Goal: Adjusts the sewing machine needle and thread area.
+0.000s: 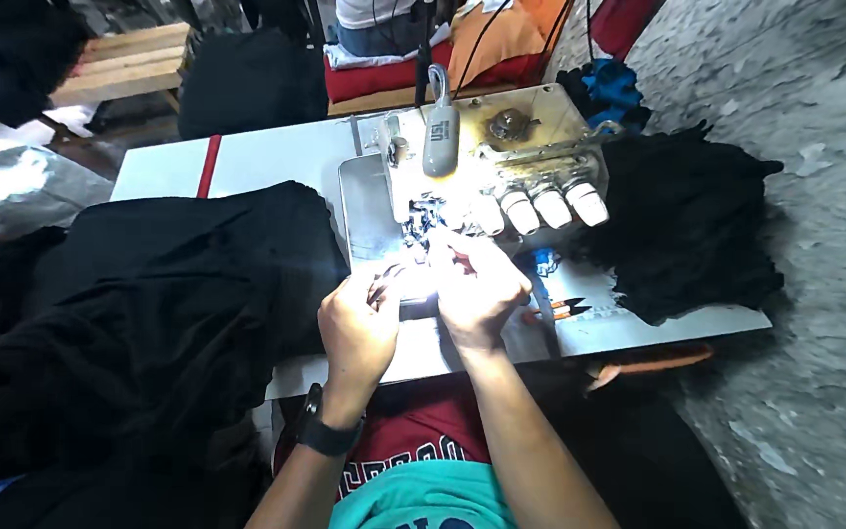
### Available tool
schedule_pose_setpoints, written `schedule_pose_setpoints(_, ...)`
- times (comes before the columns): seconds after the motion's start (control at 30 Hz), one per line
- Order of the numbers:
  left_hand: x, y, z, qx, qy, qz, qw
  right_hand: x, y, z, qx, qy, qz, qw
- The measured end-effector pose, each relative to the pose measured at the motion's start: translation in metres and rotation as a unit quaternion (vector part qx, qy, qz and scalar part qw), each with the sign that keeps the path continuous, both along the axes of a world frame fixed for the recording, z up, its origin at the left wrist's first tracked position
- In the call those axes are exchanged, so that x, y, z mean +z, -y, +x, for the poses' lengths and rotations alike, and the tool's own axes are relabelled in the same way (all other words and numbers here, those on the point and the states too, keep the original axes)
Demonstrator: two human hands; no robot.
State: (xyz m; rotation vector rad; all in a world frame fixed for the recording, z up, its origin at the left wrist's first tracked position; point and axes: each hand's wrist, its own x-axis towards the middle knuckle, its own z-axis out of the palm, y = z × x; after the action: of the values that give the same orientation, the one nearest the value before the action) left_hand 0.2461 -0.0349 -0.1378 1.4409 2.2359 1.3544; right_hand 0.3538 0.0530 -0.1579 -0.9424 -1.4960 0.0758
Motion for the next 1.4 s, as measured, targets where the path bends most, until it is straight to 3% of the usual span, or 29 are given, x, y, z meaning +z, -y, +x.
schedule_pose_setpoints(0.5, 0.0, -0.002, 0.001, 0.013, -0.012, 0.007, 1.0, 0.001, 0.0, 0.0, 0.032, -0.031, -0.01, 0.999)
schedule_pose_setpoints(0.63, 0.003, 0.002, -0.002, -0.019, 0.037, 0.023, 0.999, 0.002, 0.009, 0.006, 0.041, -0.035, -0.017, 0.998)
schedule_pose_setpoints(0.73, 0.016, 0.019, -0.007, -0.089, 0.075, 0.035, 0.993, 0.002, 0.028, 0.022, 0.152, -0.022, -0.004, 0.988)
schedule_pose_setpoints(0.8, 0.026, 0.031, -0.007, -0.117, 0.047, 0.023, 0.992, 0.006, 0.038, 0.032, 0.266, 0.043, -0.015, 0.963)
schedule_pose_setpoints(0.9, 0.041, 0.041, -0.006, -0.126, -0.012, 0.022, 0.992, 0.021, 0.036, 0.04, 0.356, 0.112, -0.023, 0.928)
schedule_pose_setpoints(1.03, 0.041, 0.059, -0.018, -0.144, -0.091, 0.005, 0.985, 0.037, 0.031, 0.073, 0.329, 0.144, -0.02, 0.933)
schedule_pose_setpoints(1.17, 0.03, 0.072, -0.041, -0.095, -0.101, -0.025, 0.99, 0.029, 0.045, 0.102, 0.324, 0.147, -0.079, 0.931)
schedule_pose_setpoints(1.3, 0.074, 0.061, -0.047, -0.133, -0.155, -0.107, 0.973, 0.001, 0.059, 0.093, 0.375, 0.127, -0.122, 0.91)
schedule_pose_setpoints(1.4, 0.106, 0.044, -0.038, -0.176, -0.241, -0.084, 0.951, -0.022, 0.055, 0.083, 0.374, 0.066, -0.155, 0.912)
